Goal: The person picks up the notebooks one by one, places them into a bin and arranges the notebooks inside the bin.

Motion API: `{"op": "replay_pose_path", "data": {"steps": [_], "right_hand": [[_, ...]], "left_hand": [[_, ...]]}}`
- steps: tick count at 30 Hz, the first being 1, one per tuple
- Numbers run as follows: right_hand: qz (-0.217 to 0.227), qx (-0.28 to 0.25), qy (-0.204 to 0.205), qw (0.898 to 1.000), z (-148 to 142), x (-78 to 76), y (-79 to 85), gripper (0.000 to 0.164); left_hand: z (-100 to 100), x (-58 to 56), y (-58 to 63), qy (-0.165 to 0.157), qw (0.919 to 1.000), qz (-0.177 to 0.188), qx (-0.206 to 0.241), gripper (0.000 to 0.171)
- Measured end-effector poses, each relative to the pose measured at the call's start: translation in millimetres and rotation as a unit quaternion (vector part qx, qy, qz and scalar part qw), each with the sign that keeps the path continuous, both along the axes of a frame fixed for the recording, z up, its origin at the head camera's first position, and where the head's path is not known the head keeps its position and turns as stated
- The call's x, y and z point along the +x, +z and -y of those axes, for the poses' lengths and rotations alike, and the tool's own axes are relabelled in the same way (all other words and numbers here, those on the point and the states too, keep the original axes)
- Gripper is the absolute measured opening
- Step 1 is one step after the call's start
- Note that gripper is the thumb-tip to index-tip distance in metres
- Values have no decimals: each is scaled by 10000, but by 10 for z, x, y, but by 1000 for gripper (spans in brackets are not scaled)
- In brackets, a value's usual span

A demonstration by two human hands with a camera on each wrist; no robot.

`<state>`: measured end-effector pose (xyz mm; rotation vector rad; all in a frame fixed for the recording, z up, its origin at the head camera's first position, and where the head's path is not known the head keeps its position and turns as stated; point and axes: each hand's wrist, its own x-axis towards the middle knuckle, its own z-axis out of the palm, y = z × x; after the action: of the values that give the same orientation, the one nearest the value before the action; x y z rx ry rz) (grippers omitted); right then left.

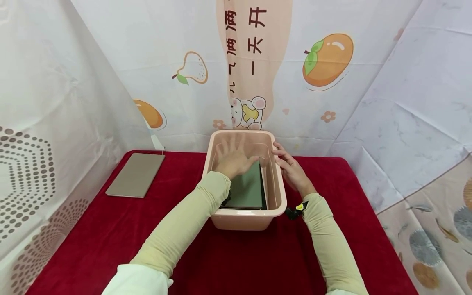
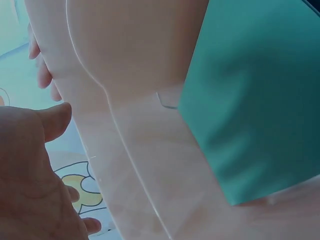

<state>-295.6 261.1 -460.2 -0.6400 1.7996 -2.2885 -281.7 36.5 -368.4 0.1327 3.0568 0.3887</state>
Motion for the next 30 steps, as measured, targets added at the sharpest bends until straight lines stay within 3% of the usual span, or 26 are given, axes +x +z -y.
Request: {"op": "replay_pose_path", "data": {"steps": [14,22,26,30], "right_hand": [[-97,185,-263,9994,11,4,16,26],[-224,286,-518,9980,58,29,33,32],[-192,235,-487,9984,33,29,27,30],[-171,115,-395,9990,25,21,31,29]], "left_hand": [[48,-61,157,-207,9996,-91,182,90],[121,-8,334,-345,9982,-458,150,90],[175,62,455,-436,9964,-721,77,90],[242,46,528,-413,9961,-785,7,88]]}}
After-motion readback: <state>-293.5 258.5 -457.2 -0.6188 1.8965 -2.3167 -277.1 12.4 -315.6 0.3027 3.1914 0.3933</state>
